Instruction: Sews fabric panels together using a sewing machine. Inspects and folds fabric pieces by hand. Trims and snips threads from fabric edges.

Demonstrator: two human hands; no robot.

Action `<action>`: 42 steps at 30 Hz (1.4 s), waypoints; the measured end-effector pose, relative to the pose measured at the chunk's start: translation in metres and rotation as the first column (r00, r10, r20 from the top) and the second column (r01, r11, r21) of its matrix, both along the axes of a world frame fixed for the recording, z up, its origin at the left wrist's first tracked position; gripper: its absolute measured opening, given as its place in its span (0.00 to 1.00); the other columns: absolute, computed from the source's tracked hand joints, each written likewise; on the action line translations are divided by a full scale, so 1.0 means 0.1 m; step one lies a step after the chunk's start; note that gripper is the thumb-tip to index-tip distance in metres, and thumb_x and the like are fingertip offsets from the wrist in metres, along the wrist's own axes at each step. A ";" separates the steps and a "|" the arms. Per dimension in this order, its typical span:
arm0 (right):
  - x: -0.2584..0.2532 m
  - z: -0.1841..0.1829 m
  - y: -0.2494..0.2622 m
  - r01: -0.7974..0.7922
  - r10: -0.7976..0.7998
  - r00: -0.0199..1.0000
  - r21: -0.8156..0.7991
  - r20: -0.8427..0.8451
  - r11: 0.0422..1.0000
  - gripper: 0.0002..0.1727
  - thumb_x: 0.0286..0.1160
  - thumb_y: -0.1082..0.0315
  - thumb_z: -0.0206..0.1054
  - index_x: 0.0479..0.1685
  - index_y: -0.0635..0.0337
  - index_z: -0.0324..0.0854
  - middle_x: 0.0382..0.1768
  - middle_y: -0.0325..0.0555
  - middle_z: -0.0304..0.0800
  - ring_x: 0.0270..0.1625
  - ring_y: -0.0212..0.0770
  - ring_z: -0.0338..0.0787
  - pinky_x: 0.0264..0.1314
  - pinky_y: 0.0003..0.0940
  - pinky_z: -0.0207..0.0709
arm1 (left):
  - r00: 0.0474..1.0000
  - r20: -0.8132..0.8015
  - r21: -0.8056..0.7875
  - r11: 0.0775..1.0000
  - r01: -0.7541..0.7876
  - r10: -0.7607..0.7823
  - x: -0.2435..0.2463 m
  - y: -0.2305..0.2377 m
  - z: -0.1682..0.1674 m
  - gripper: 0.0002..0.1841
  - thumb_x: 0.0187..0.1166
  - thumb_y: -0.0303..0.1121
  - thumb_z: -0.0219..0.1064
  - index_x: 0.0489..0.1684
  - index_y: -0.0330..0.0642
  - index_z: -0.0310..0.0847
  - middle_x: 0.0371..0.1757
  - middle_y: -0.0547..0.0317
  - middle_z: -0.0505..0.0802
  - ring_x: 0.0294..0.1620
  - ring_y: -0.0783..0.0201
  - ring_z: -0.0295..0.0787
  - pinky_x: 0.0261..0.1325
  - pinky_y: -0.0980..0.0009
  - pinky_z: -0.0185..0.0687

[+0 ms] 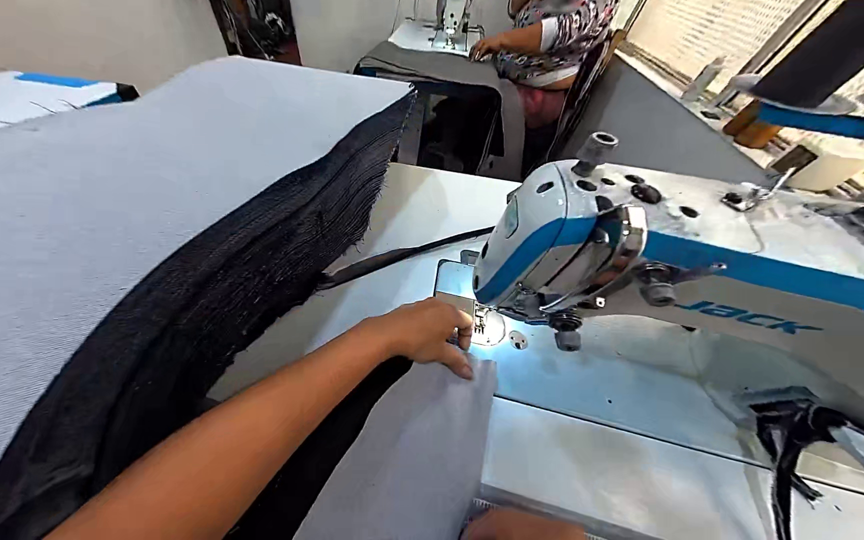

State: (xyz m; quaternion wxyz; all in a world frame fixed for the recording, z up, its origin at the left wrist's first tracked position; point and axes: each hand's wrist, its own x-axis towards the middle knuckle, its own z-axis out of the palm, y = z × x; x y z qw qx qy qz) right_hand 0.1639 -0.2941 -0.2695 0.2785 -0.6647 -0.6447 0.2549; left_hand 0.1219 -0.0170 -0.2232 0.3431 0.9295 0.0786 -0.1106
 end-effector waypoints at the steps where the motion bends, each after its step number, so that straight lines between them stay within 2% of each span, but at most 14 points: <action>1: 0.10 0.13 0.10 0.058 -0.071 0.994 0.138 0.087 0.989 0.12 0.79 0.63 0.71 0.42 0.64 0.92 0.36 0.52 0.95 0.39 0.48 0.95 0.43 0.47 0.88 | 1.000 -0.024 -0.005 1.000 -0.012 0.012 0.00 0.00 0.01 0.17 0.75 0.40 0.77 0.45 0.33 0.87 0.35 0.49 0.91 0.36 0.54 0.88 0.46 0.49 0.83; 4: 0.45 0.10 0.51 0.003 -0.205 0.901 0.467 0.382 0.884 0.12 0.86 0.60 0.64 0.44 0.54 0.91 0.49 0.46 0.96 0.59 0.44 0.93 0.61 0.34 0.85 | 0.997 -0.071 0.003 0.999 -0.042 0.042 0.01 0.01 0.00 0.18 0.75 0.44 0.77 0.48 0.36 0.86 0.35 0.49 0.90 0.37 0.52 0.86 0.46 0.46 0.82; 6: 0.67 -0.11 0.71 -0.084 -0.243 0.839 0.558 0.487 0.826 0.14 0.88 0.58 0.60 0.44 0.53 0.90 0.52 0.44 0.96 0.62 0.45 0.92 0.66 0.34 0.83 | 0.995 -0.078 0.007 0.998 -0.059 0.059 0.01 0.01 0.00 0.18 0.75 0.45 0.77 0.47 0.37 0.87 0.35 0.51 0.90 0.36 0.54 0.87 0.45 0.48 0.82; 13: 0.81 -0.32 0.68 -0.034 -0.228 0.887 0.551 0.401 0.834 0.14 0.87 0.57 0.63 0.45 0.55 0.92 0.50 0.43 0.96 0.63 0.40 0.91 0.68 0.25 0.80 | 0.999 -0.021 0.050 0.998 -0.048 0.049 -0.10 0.13 -0.02 0.20 0.73 0.48 0.78 0.44 0.39 0.86 0.31 0.55 0.90 0.35 0.57 0.87 0.41 0.50 0.81; 17: 0.80 -0.32 0.68 -0.031 -0.211 0.898 0.533 0.387 0.845 0.15 0.88 0.58 0.63 0.44 0.57 0.91 0.52 0.45 0.96 0.67 0.42 0.89 0.73 0.27 0.78 | 0.983 0.105 0.377 0.908 -0.182 0.153 -0.53 0.30 0.02 0.20 0.69 0.48 0.80 0.44 0.41 0.90 0.34 0.52 0.92 0.39 0.50 0.91 0.46 0.46 0.85; 19: 0.81 -0.32 0.67 -0.035 -0.205 0.898 0.529 0.389 0.848 0.15 0.87 0.57 0.63 0.44 0.57 0.91 0.51 0.45 0.96 0.67 0.42 0.89 0.73 0.27 0.78 | 0.942 0.298 0.554 0.775 -0.305 0.157 -0.77 0.12 0.09 0.19 0.61 0.41 0.86 0.44 0.39 0.92 0.45 0.44 0.92 0.53 0.40 0.89 0.58 0.39 0.81; 21: 0.81 -0.31 0.67 -0.037 -0.198 0.902 0.525 0.384 0.850 0.15 0.87 0.57 0.63 0.44 0.57 0.91 0.51 0.45 0.96 0.67 0.42 0.89 0.73 0.27 0.78 | 0.890 0.445 0.588 0.718 -0.372 0.097 -0.92 -0.34 0.19 0.12 0.67 0.38 0.80 0.42 0.41 0.91 0.48 0.45 0.93 0.56 0.40 0.90 0.57 0.41 0.84; 23: 0.82 -0.31 0.67 -0.042 -0.192 0.903 0.525 0.384 0.850 0.15 0.88 0.57 0.62 0.45 0.57 0.91 0.51 0.46 0.96 0.66 0.42 0.90 0.72 0.27 0.78 | 0.872 0.488 0.467 0.833 -0.297 0.038 -0.99 -0.97 0.20 0.08 0.81 0.34 0.67 0.46 0.42 0.91 0.50 0.50 0.95 0.59 0.47 0.91 0.59 0.50 0.85; 25: 0.82 -0.31 0.67 -0.042 -0.193 0.903 0.526 0.384 0.849 0.15 0.87 0.57 0.62 0.45 0.57 0.91 0.51 0.46 0.96 0.65 0.42 0.91 0.72 0.27 0.79 | 0.890 0.456 0.322 0.932 -0.169 0.004 -1.02 -1.35 -0.02 0.14 0.87 0.40 0.63 0.58 0.43 0.89 0.64 0.53 0.93 0.73 0.51 0.85 0.79 0.49 0.71; 27: 0.82 -0.31 0.67 -0.042 -0.197 0.902 0.532 0.384 0.846 0.16 0.87 0.58 0.62 0.44 0.58 0.91 0.51 0.46 0.96 0.65 0.42 0.91 0.71 0.27 0.80 | 0.874 0.485 0.373 0.907 -0.194 -0.012 -1.03 -1.35 -0.46 0.25 0.83 0.53 0.63 0.71 0.49 0.83 0.75 0.59 0.87 0.83 0.52 0.76 0.84 0.33 0.58; 30: 0.83 -0.31 0.71 -0.042 -0.204 0.898 0.538 0.390 0.842 0.16 0.88 0.57 0.61 0.44 0.57 0.92 0.50 0.45 0.97 0.64 0.42 0.92 0.68 0.27 0.82 | 0.837 0.544 0.490 0.834 -0.254 -0.065 -1.04 -1.10 -0.82 0.31 0.88 0.61 0.46 0.81 0.55 0.73 0.82 0.67 0.80 0.87 0.58 0.69 0.81 0.26 0.50; 34: 0.95 -0.30 0.94 -0.083 -0.216 0.858 0.542 0.465 0.836 0.17 0.85 0.62 0.58 0.47 0.57 0.94 0.54 0.43 0.96 0.63 0.44 0.92 0.66 0.35 0.84 | 0.861 0.508 0.442 0.861 -0.251 -0.009 -0.92 -0.85 -0.71 0.33 0.87 0.65 0.44 0.81 0.57 0.75 0.81 0.64 0.82 0.85 0.57 0.73 0.80 0.23 0.53; 37: 1.04 -0.27 1.04 -0.065 -0.253 0.822 0.526 0.509 0.848 0.19 0.77 0.68 0.56 0.54 0.55 0.94 0.57 0.49 0.94 0.61 0.50 0.92 0.62 0.42 0.84 | 0.893 0.449 0.417 0.887 -0.197 -0.012 -0.81 -0.65 -0.64 0.33 0.88 0.64 0.45 0.84 0.60 0.73 0.82 0.64 0.81 0.89 0.57 0.67 0.83 0.22 0.43; 42: 1.11 -0.31 0.98 0.037 -0.342 0.791 0.517 0.508 0.855 0.25 0.71 0.72 0.54 0.57 0.45 0.95 0.42 0.53 0.90 0.48 0.55 0.90 0.46 0.48 0.82 | 0.886 0.465 0.454 0.859 -0.236 -0.002 -0.71 -0.72 -0.66 0.33 0.88 0.62 0.44 0.84 0.57 0.73 0.83 0.65 0.80 0.88 0.55 0.68 0.81 0.21 0.45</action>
